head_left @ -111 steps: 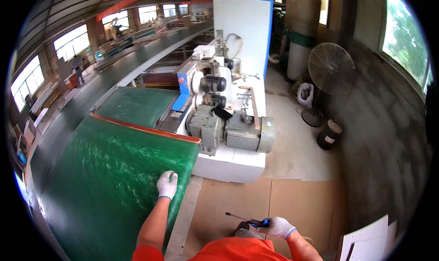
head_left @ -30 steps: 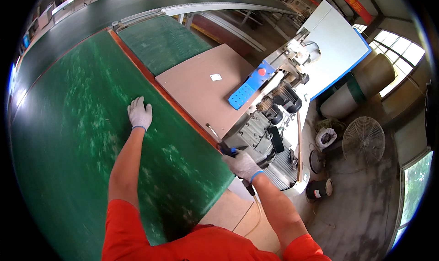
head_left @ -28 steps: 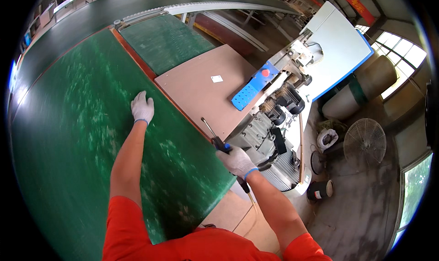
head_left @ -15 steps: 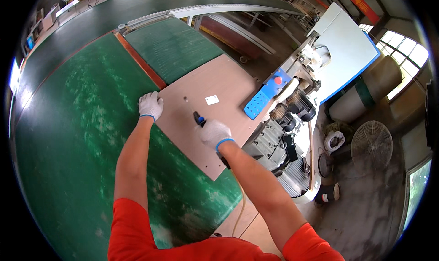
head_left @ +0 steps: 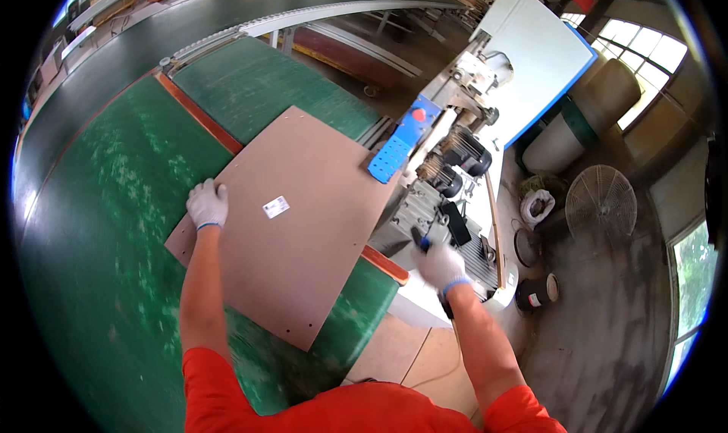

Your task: The person picks up large rectangular wood panels from a stack and places them onto a machine conveyor belt. They use a handheld tool to apply a substance to the edges of the panels as they move along the belt. The person then removes the treated panels and stacks them on the floor.

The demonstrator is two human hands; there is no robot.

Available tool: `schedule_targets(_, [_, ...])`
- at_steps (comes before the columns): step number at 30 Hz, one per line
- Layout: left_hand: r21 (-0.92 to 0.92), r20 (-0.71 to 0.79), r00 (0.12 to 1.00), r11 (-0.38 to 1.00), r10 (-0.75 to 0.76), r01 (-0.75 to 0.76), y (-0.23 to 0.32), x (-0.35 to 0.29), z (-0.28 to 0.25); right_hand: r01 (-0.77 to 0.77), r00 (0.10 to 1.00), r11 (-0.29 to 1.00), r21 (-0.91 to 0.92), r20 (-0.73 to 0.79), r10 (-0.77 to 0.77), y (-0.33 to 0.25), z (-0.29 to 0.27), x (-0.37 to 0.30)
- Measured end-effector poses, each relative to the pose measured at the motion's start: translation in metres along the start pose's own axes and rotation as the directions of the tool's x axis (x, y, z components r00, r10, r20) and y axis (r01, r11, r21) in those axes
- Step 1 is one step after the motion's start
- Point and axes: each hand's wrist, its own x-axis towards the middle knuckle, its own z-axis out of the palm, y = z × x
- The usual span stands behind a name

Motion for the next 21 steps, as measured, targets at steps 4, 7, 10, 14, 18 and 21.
schedule_targets(4, [0.020, -0.002, 0.999, 0.999, -0.041, 0.041, -0.007, -0.051, -0.031, -0.268, 0.932, 0.848, 0.458, 0.345, 0.108, 0.068, 0.036, -0.093])
schedule_targets(7, [0.047, -0.002, 0.992, 0.991, -0.124, 0.124, -0.011, -0.106, -0.062, -0.439, 0.841, 0.703, 0.560, 0.531, 0.102, 0.066, 0.053, -0.141])
schedule_targets(10, [0.042, -0.008, 0.989, 0.988, -0.147, 0.147, -0.016, -0.170, -0.092, -0.395, 0.853, 0.347, 0.851, 0.480, -0.204, 0.095, 0.147, -0.147])
schedule_targets(14, [0.042, 0.078, 0.977, 0.980, -0.196, 0.194, 0.007, -0.274, -0.154, -0.537, 0.790, 0.040, 0.843, 0.519, -0.327, 0.098, 0.172, -0.177])
schedule_targets(18, [-0.146, 0.159, 0.955, 0.951, -0.249, 0.272, 0.015, -0.354, -0.196, -0.443, 0.880, -0.039, 0.895, 0.427, -0.208, 0.143, 0.171, -0.219])
schedule_targets(21, [-0.579, 0.391, 0.865, 0.646, -0.316, 0.498, -0.033, -0.412, -0.190, -0.351, 0.921, 0.028, 0.936, 0.351, -0.170, 0.176, 0.123, -0.279])
